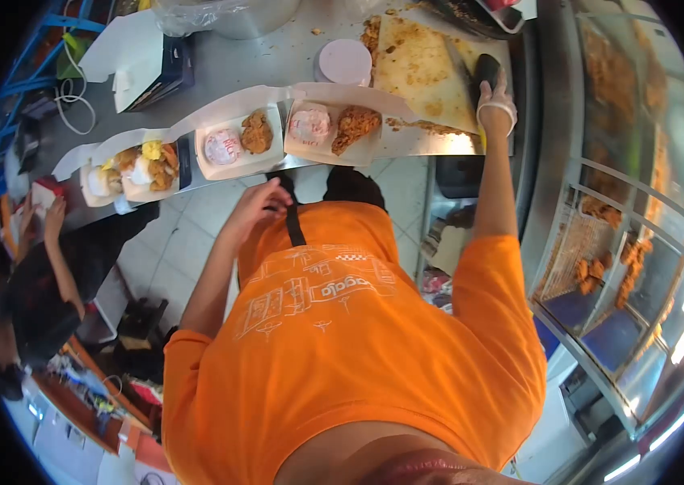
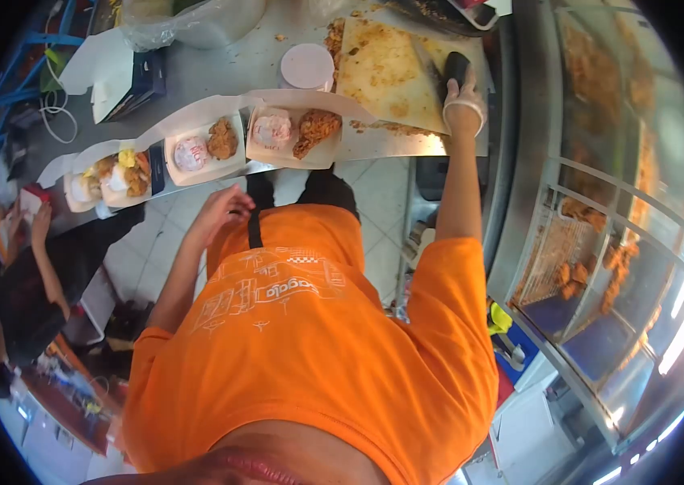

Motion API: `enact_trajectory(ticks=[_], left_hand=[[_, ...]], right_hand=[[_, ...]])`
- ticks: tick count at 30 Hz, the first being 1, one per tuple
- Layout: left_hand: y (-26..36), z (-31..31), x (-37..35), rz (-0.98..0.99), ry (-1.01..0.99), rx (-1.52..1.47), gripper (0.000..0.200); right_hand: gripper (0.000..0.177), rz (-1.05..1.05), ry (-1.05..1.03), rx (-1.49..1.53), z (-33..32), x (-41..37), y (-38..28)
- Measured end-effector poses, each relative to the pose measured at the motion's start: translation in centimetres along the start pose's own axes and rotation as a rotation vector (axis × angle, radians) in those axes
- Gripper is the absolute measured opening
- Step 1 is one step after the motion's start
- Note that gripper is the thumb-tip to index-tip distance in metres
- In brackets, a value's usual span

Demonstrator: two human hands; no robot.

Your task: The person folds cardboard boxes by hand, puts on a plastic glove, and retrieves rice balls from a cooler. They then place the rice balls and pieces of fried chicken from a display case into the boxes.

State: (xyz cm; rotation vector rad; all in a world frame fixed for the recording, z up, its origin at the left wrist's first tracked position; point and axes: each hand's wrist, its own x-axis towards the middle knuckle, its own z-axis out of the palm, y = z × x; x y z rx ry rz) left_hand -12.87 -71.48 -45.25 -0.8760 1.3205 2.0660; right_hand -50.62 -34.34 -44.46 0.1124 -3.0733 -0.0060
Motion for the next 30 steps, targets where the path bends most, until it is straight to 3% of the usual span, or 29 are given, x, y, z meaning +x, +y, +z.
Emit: enact_trajectory(ticks=[5,10,12,14,15,17,18,20,22,24,26,27,29,30], left_hand=[[1.4,5.8,5.1,-0.134,0.066,-0.218,0.060],[0.4,6.0,8.4,-0.105,0.033,-0.288,0.050],[-0.5,6.1,8.6,-0.075,-0.004,-0.425,0.049],[-1.5,6.6,8.4,-0.069,-0.035,-0.472,0.049],[-1.7,6.9,8.4,-0.062,-0.066,-0.525,0.049],[-1.6,7.1,8.2,-0.055,-0.080,-0.509,0.049],[-1.7,6.9,8.2,-0.054,-0.091,-0.480,0.049],[-1.8,6.0,8.5,-0.060,-0.157,-0.463,0.050],[-1.3,5.5,8.6,-0.088,-0.190,-0.344,0.053],[-1.4,4.6,9.5,-0.069,-0.223,-0.362,0.054],[-1.1,4.0,9.3,-0.102,-0.227,-0.264,0.048],[-1.2,3.7,9.2,-0.066,-0.259,-0.285,0.045],[-1.2,3.3,9.1,-0.072,-0.302,-0.241,0.044],[-1.3,3.1,9.0,-0.079,-0.329,-0.183,0.044]], right_hand=[[0.071,-0.009,-0.139,-0.092,2.5,2.9,0.9],[0.078,0.056,-0.231,0.140,2.7,5.8,3.5],[0.079,-0.021,0.041,0.722,5.8,7.2,7.2],[0.068,0.143,-0.008,1.050,4.1,5.4,8.0],[0.060,0.313,-0.206,1.330,-0.4,2.0,6.3],[0.042,0.284,-0.461,1.638,-5.7,-3.7,3.7],[0.035,0.414,-0.446,1.580,-7.6,-6.2,1.4],[0.034,0.332,-0.674,1.368,-8.8,-10.3,-0.7],[0.066,0.211,-0.734,1.225,-9.9,-14.4,-4.8],[0.070,0.157,-0.813,1.002,-11.3,-16.4,-8.9],[0.073,-0.087,-0.708,0.726,-12.8,-16.5,-12.0],[0.073,-0.088,-0.708,0.706,-12.9,-16.6,-13.1],[0.073,-0.347,-0.560,0.686,-13.0,-16.5,-15.0],[0.073,-0.352,-0.561,0.666,-12.1,-16.7,-16.3]])
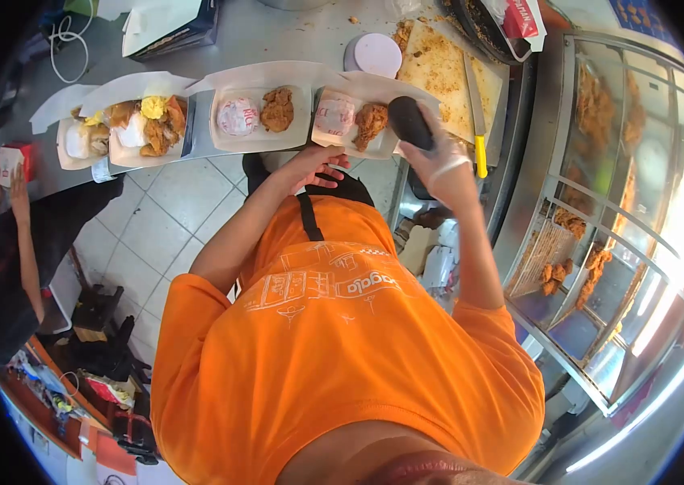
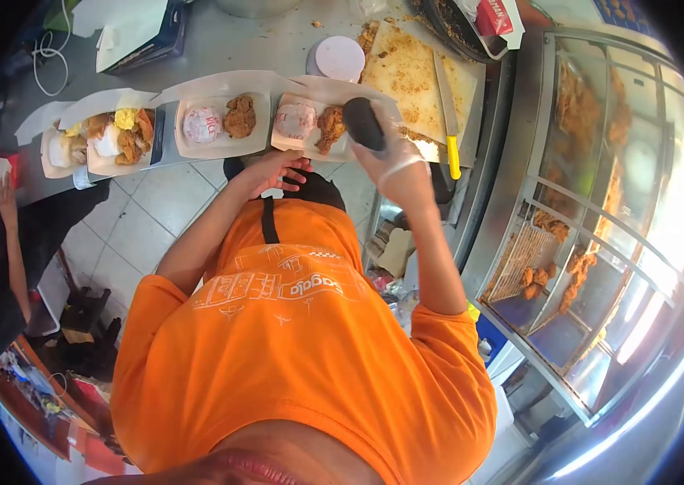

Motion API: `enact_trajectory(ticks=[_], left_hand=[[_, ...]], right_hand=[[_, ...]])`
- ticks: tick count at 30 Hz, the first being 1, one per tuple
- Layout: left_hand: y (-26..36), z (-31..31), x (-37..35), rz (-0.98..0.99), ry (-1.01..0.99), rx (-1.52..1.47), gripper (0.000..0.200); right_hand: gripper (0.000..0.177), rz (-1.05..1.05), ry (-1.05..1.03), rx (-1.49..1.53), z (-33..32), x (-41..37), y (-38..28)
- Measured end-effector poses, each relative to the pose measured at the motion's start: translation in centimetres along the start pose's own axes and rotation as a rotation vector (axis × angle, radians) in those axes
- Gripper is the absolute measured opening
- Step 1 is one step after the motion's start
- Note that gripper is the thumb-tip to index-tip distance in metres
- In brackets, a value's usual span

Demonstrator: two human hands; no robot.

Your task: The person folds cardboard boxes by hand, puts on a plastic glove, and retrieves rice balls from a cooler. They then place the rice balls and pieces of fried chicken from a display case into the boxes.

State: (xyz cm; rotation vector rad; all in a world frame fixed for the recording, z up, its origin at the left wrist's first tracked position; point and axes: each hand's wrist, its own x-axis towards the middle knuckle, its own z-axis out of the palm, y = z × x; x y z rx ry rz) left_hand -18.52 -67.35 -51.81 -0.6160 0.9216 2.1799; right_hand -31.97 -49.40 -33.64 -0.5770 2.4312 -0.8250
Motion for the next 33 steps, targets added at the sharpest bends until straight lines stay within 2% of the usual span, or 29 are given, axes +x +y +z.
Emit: enact_trajectory(ticks=[2,4,5,6,8,10,12,13,14,16,17,19,21,23,24,26,27,28,30,32,33], left_hand=[[0.2,-0.7,-0.2,0.019,-0.026,0.005,0.045],[-0.1,-1.0,-0.6,0.012,-0.052,-0.077,0.051],[-0.1,-1.0,-0.2,-0.011,-0.022,-0.079,0.059],[0.6,-1.3,-0.6,-0.037,-0.075,-0.080,0.064],[0.3,-2.0,0.3,-0.044,-0.134,-0.090,0.066],[0.6,-2.0,0.1,-0.056,-0.155,-0.109,0.061],[0.4,-1.8,-0.1,-0.030,-0.151,-0.118,0.057],[0.3,-1.9,0.3,-0.034,-0.151,-0.113,0.057],[0.1,-2.1,1.1,-0.017,-0.151,-0.134,0.055],[-1.0,-1.6,0.4,-0.030,-0.146,-0.135,0.054],[0.1,-1.7,0.6,-0.017,-0.128,-0.154,0.054],[0.2,-1.4,0.4,0.012,-0.136,-0.150,0.052],[0.5,-1.2,0.6,0.017,-0.135,-0.154,0.052],[-0.1,-1.1,0.4,-0.003,-0.129,-0.164,0.052],[-0.3,-1.0,0.5,-0.009,-0.118,-0.180,0.051],[0.2,-1.0,0.9,-0.010,-0.110,-0.181,0.049],[0.0,-0.9,1.2,-0.030,-0.095,-0.176,0.047],[0.1,-1.0,1.2,-0.022,-0.093,-0.161,0.047],[0.0,-0.6,1.2,-0.023,-0.097,-0.201,0.047],[0.9,-0.2,1.2,-0.007,-0.073,-0.182,0.048],[1.1,-0.2,1.2,0.008,-0.083,-0.182,0.048]], right_hand=[[0.072,0.149,-0.113,-0.473,3.9,1.7,0.5],[0.071,0.108,-0.091,-0.493,5.3,1.3,1.6],[0.070,0.009,-0.052,-0.506,5.4,3.5,1.9],[0.070,-0.007,-0.036,-0.511,5.0,5.2,1.7],[0.072,0.076,-0.117,-0.251,3.3,3.6,2.0],[0.072,0.046,-0.116,-0.271,1.9,2.9,-2.0],[0.071,0.273,-0.038,-0.145,2.2,1.4,-3.3],[0.072,0.083,-0.014,-0.237,3.7,2.0,-1.2],[0.071,0.112,-0.102,-0.363,6.0,3.1,0.9],[0.073,0.194,-0.039,-0.477,7.3,3.7,0.6],[0.073,0.150,-0.069,-0.237,6.8,4.8,0.9],[0.072,0.356,-0.190,0.015,4.0,4.0,-0.8],[0.070,0.397,-0.149,0.007,2.2,3.2,-3.2],[0.072,0.256,-0.043,-0.028,3.6,3.6,0.2],[0.073,0.186,0.010,-0.051,4.3,3.8,1.8],[0.076,0.134,0.005,-0.429,8.7,5.2,3.5],[0.077,0.188,0.010,-0.598,8.8,4.8,-0.3],[0.077,0.181,0.025,-0.591,7.6,5.1,-1.1],[0.073,0.409,-0.245,-0.003,4.4,5.3,-1.5],[0.073,0.364,-0.275,-0.035,2.4,5.5,-3.0],[0.073,0.269,-0.175,-0.108,1.9,5.0,-3.4]])
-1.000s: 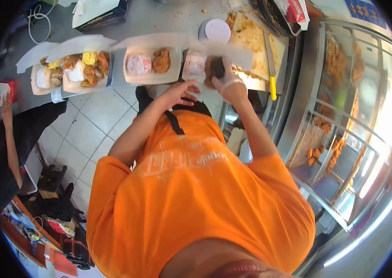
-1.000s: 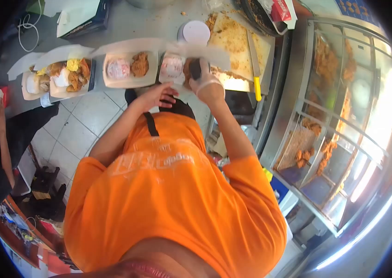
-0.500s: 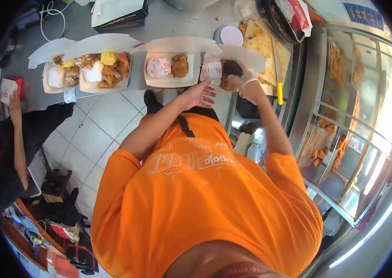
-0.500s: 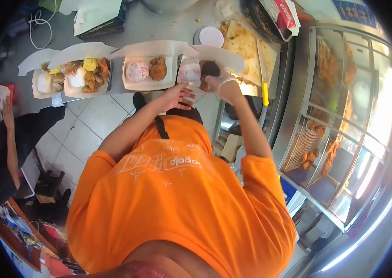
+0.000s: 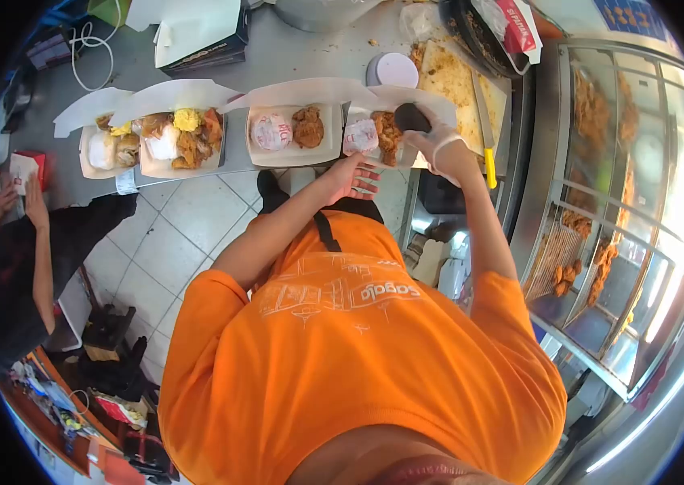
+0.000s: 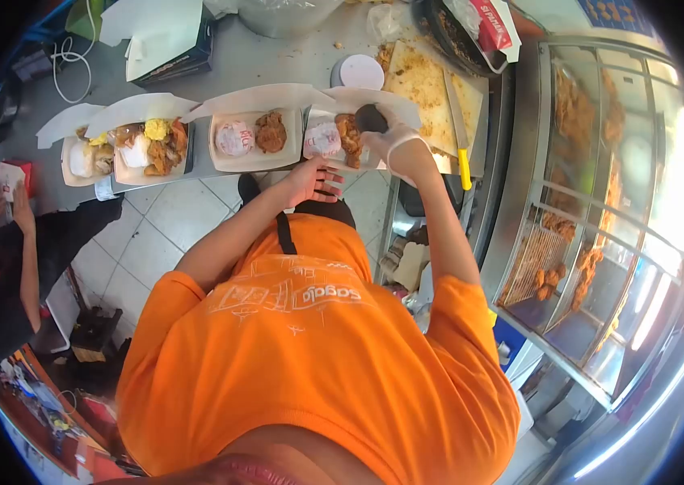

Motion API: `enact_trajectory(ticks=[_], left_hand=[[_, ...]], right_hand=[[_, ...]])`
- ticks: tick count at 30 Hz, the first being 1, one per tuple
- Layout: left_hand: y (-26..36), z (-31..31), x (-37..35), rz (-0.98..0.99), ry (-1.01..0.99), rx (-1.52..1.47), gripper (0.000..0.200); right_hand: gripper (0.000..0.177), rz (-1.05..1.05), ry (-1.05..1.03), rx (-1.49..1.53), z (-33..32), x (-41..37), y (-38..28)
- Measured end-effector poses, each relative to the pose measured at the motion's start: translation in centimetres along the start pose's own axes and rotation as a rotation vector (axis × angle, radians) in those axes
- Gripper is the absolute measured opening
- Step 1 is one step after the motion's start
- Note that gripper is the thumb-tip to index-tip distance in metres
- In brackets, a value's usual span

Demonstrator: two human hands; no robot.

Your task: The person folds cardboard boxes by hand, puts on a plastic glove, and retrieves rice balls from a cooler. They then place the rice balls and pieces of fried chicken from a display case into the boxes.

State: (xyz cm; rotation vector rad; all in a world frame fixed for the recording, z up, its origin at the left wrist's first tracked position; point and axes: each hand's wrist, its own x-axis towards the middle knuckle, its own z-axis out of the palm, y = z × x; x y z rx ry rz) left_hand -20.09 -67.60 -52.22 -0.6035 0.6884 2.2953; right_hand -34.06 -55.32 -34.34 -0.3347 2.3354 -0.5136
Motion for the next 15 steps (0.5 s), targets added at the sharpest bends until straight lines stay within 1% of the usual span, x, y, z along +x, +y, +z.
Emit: enact_trajectory(ticks=[1,2,3,4,5,6,7,8,9,10,11,12,14,15], left_hand=[[-0.8,0.1,-0.3,-0.009,-0.009,-0.009,0.048],[-0.9,0.1,-0.1,-0.009,0.003,-0.003,0.047],[-1.0,-0.1,0.1,-0.001,0.007,-0.007,0.047],[-0.9,-0.4,0.5,0.000,0.012,-0.023,0.046],[-1.3,-0.3,0.6,-0.017,0.012,-0.040,0.045],[-1.5,-0.3,0.3,-0.012,0.001,-0.014,0.045],[-0.6,-0.4,0.6,0.011,0.003,-0.006,0.045],[-0.3,-0.4,0.5,0.006,0.006,-0.008,0.045],[-1.4,0.0,0.2,-0.024,0.005,-0.025,0.046],[-1.3,0.2,0.2,-0.028,0.023,-0.003,0.046],[-0.5,0.1,0.5,-0.012,0.025,-0.012,0.046],[-0.6,0.0,0.6,0.000,0.016,-0.012,0.046],[-1.5,0.0,0.3,0.000,0.013,-0.037,0.044],[-0.8,-0.3,0.6,0.012,0.016,-0.030,0.044]], right_hand=[[0.072,-0.065,0.101,-0.056,0.1,-0.9,0.2],[0.073,-0.066,0.143,-0.129,0.6,-1.3,0.0],[0.073,-0.075,0.140,-0.133,2.5,-0.3,0.7],[0.074,-0.096,0.190,-0.293,5.3,1.4,2.3],[0.075,-0.098,0.237,-0.450,6.8,1.9,3.5],[0.075,-0.022,0.116,-0.369,5.8,1.8,2.7],[0.075,-0.042,0.129,-0.373,4.3,2.8,2.6],[0.074,-0.062,0.063,-0.166,3.0,2.9,3.2],[0.072,0.019,-0.001,-0.057,1.8,1.3,1.8],[0.071,0.107,-0.056,0.048,0.7,-0.4,0.6],[0.071,0.095,-0.059,0.035,0.3,0.0,0.7],[0.070,0.016,0.040,0.010,0.0,-0.1,0.8],[0.070,-0.067,0.149,-0.109,0.8,-1.1,0.7],[0.069,-0.243,0.233,-0.180,3.0,0.8,2.8]])
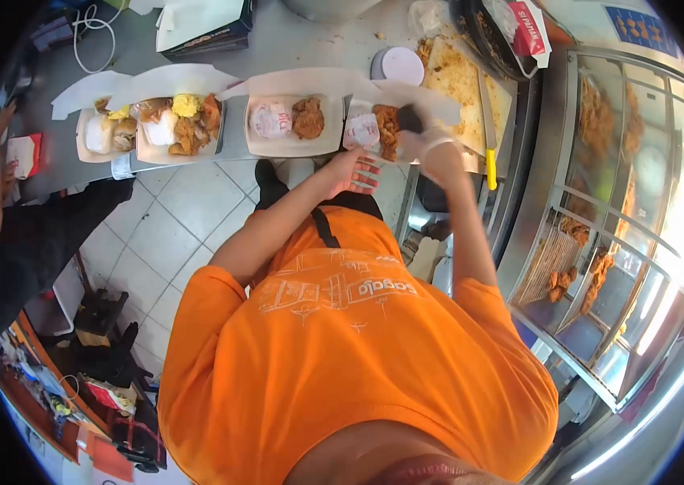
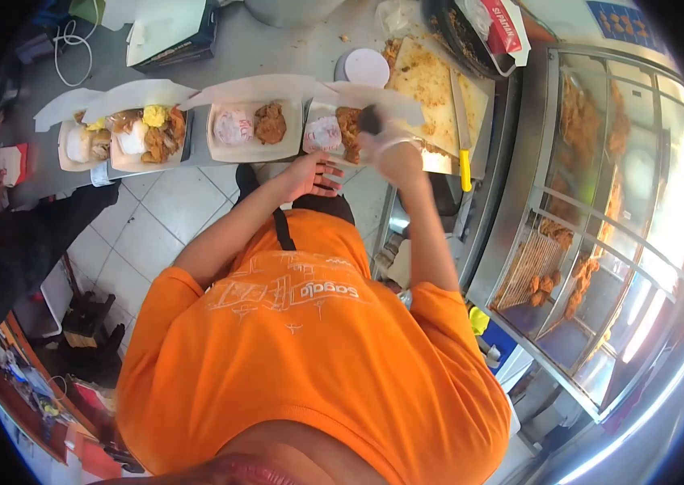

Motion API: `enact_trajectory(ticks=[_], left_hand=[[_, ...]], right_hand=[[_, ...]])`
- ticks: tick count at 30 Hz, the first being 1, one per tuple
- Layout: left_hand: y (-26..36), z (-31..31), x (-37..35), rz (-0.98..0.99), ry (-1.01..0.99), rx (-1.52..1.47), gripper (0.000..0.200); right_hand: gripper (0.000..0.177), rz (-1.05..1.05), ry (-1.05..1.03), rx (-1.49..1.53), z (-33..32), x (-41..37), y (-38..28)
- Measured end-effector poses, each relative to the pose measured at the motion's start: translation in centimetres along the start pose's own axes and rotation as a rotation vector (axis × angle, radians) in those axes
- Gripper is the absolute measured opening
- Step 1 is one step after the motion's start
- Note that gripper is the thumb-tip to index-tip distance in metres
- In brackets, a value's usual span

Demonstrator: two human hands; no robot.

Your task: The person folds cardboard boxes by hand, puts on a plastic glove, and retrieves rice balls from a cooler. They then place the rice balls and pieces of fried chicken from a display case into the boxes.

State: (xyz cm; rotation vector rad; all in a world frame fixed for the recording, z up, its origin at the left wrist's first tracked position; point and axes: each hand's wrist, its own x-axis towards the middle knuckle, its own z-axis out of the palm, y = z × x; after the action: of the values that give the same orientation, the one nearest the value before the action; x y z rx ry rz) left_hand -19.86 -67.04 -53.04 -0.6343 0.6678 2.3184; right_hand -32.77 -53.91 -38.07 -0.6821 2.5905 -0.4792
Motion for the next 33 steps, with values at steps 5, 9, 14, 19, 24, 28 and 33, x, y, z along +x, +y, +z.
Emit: enact_trajectory(ticks=[5,9,14,19,24,28,33], left_hand=[[-0.2,0.0,0.8,-0.008,-0.023,0.025,0.043],[-1.2,1.3,-0.3,-0.013,-0.021,0.066,0.051],[-0.2,1.6,-0.9,-0.065,0.018,0.016,0.078],[0.2,1.2,-0.5,-0.065,-0.013,-0.004,0.100],[-0.1,0.6,0.1,-0.041,-0.026,0.016,0.105],[-0.1,1.0,-0.4,-0.088,0.009,-0.013,0.102],[0.0,0.7,0.1,-0.066,0.022,-0.004,0.101]], right_hand=[[0.064,0.035,-0.166,-0.063,1.9,1.5,3.2],[0.068,0.148,-0.138,0.290,-2.9,-0.3,-0.1],[0.069,0.342,-0.216,-0.193,3.0,-0.6,-1.0],[0.063,0.125,-0.126,0.150,-1.4,-0.9,-0.2],[0.063,0.145,-0.113,0.029,4.4,0.4,3.9],[0.066,0.069,-0.068,-0.028,2.9,1.2,0.6],[0.060,0.342,-0.174,0.312,-3.3,0.5,-1.0]])
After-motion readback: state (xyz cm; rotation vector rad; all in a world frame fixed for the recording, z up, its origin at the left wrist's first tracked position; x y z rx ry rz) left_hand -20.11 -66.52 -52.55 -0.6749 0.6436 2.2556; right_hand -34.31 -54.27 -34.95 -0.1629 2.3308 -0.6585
